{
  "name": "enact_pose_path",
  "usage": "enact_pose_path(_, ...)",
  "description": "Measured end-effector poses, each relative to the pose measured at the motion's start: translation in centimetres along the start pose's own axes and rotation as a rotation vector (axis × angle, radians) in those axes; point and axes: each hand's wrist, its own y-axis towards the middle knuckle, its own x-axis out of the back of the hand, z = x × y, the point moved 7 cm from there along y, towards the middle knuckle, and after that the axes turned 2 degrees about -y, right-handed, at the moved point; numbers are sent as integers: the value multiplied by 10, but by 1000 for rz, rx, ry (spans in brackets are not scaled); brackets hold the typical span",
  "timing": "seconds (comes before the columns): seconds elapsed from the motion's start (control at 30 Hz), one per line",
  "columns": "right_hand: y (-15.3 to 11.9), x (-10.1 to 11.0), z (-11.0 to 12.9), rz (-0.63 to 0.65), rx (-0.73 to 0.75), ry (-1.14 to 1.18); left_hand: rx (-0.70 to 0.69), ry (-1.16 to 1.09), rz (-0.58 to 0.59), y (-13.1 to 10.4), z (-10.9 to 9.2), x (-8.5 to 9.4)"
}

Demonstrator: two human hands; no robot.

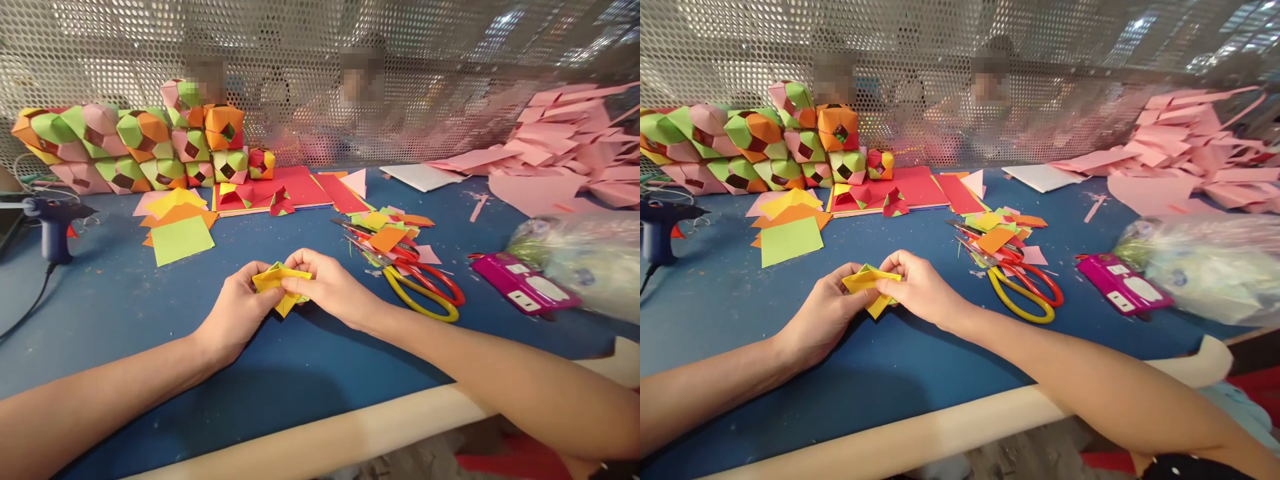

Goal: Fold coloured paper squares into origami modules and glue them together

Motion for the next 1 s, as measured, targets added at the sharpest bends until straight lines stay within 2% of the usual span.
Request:
enact_pose_path(0.1, -3, 3, 7, 7, 70, -90, -9, -71, 5, 2, 2, 2)
enact_pose_path(0.2, -8, 12, 21, -92, 229, -260, -23, -111, -8, 5, 3, 4)
enact_pose_path(0.47, -14, 17, 40, -217, 495, -582, -50, 0, -28, 6, 4, 6)
enact_pose_path(1.0, -19, 13, 47, -197, 601, -696, -48, 324, -74, 4, -2, 9)
